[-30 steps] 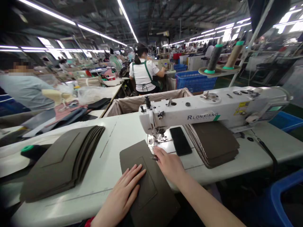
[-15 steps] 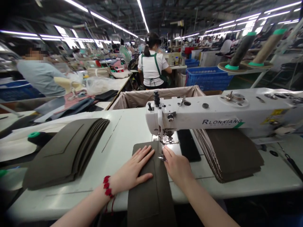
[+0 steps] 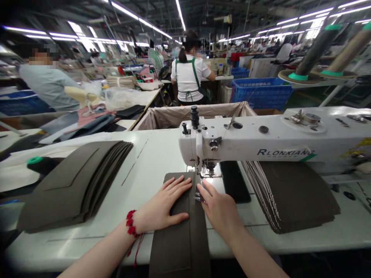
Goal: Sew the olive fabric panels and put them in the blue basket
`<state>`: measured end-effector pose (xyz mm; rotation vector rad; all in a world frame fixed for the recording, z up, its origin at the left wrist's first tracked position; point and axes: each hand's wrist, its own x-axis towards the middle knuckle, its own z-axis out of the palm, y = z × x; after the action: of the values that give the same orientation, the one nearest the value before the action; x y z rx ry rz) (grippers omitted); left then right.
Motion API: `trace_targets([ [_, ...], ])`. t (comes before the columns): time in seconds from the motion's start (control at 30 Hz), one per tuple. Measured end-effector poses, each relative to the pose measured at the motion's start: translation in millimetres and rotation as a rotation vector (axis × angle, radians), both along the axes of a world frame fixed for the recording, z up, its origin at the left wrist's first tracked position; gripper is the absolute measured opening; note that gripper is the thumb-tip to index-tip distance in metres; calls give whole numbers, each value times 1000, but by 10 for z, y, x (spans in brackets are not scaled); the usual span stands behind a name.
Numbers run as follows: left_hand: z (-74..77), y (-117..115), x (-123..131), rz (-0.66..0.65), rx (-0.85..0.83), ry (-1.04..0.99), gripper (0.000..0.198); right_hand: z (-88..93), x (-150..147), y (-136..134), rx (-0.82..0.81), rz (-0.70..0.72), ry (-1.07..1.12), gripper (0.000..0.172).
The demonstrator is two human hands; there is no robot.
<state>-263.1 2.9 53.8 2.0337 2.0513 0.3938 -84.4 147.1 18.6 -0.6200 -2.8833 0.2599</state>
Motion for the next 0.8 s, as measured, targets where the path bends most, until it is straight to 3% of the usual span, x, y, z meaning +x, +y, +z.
trace_targets([
  [0.8, 0, -3, 2, -17, 9, -16, 81, 16, 2, 2, -14, 2, 3, 55],
])
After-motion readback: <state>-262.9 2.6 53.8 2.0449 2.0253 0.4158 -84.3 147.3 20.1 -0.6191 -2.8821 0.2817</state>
